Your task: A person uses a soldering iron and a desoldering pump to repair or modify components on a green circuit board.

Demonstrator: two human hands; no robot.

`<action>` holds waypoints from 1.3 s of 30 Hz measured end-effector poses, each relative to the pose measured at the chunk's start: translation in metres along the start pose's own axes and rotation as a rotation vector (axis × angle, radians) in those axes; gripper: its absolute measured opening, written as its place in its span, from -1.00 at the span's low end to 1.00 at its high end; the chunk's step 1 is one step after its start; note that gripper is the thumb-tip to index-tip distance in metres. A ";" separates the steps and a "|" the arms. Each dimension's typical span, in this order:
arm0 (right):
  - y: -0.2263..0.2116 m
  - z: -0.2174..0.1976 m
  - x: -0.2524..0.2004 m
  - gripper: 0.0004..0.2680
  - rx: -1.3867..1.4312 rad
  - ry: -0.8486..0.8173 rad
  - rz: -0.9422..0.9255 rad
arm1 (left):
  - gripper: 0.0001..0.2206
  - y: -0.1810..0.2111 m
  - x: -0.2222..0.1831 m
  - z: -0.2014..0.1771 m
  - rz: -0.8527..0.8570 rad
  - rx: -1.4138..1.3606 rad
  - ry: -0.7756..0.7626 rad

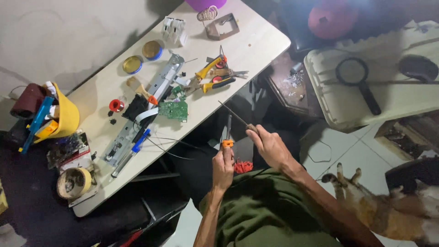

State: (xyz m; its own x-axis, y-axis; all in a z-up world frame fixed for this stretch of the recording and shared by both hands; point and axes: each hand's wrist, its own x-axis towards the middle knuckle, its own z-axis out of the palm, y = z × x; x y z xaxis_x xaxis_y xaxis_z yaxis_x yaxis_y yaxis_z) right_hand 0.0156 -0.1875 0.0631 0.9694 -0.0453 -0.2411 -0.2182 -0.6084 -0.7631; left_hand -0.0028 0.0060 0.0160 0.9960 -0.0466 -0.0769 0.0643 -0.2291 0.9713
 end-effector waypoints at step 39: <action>-0.008 -0.022 -0.021 -0.83 -0.096 0.151 -0.271 | -0.59 -0.006 0.010 -0.001 -0.033 -0.484 -0.230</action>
State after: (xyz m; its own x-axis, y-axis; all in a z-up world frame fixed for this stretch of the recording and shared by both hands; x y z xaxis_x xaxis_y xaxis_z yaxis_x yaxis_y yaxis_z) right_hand -0.0010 -0.1990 0.0872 0.9980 0.0157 0.0607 0.0549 -0.6859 -0.7257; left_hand 0.0073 0.0082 0.0101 0.9569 -0.2713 -0.1038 0.1712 0.2382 0.9560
